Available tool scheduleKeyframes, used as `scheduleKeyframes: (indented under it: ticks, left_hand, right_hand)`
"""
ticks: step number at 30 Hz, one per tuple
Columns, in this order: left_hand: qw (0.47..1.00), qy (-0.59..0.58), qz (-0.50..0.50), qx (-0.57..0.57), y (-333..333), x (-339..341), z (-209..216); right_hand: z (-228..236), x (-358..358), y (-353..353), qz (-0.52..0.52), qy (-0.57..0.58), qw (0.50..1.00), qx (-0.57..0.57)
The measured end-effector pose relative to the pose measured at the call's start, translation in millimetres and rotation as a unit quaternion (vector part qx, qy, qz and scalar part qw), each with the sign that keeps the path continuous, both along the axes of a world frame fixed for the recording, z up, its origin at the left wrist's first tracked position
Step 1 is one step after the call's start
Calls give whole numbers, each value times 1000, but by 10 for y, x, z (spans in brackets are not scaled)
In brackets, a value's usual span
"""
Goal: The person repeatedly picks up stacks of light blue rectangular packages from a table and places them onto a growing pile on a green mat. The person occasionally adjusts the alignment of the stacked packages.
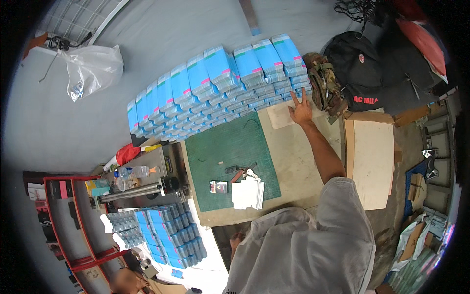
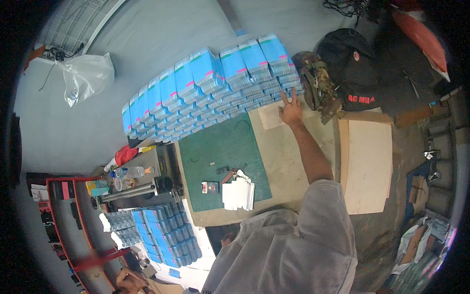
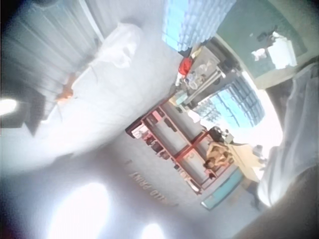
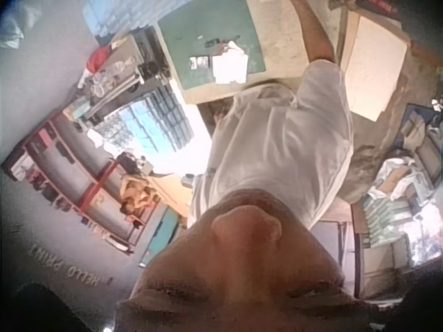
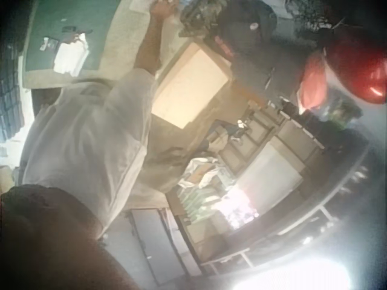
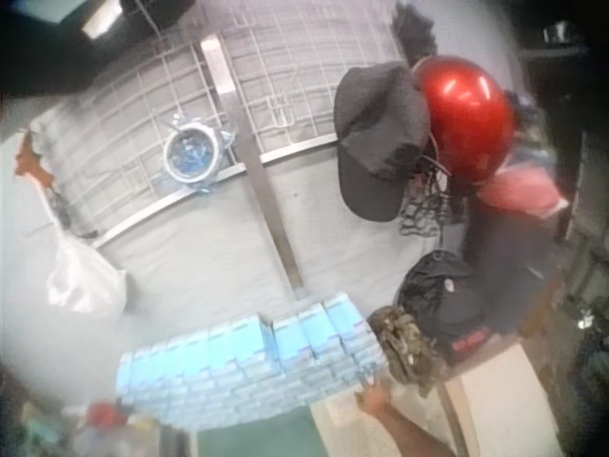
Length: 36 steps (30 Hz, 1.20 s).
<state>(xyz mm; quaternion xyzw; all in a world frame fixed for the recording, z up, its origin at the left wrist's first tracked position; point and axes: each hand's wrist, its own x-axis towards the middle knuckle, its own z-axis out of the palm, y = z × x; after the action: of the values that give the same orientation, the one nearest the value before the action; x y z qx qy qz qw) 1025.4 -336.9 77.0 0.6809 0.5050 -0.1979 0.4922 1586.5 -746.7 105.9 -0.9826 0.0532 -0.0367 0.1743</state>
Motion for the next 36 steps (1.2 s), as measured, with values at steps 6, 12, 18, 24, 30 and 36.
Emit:
scheduleKeyframes:
  ticks: [6, 12, 18, 24, 30, 36]
  left_hand:
    - [980, -68, -182, 41, 128, -272, -546]
    - [983, -33, -180, 30, 225, -143, -603]
    - [997, -4, -72, 5, 144, 96, -398]
    - [997, -52, 4, -54, 170, 74, -357]
    - [997, -60, 48, -23, 187, -176, -349]
    - [994, -71, 67, -42, 435, -553, -654]
  right_hand:
    - [185, -51, -35, 29, 22, 999, 20]
    - [360, -61, 47, 59, -141, 988, 31]
    - [372, -146, 498, 30, -147, 988, 28]
    - [631, -264, 1398, 90, 7, 996, 7]
    - [636, -282, 1783, 17, 27, 999, -3]
    - [640, -331, 2648, 158, 7, 986, -45]
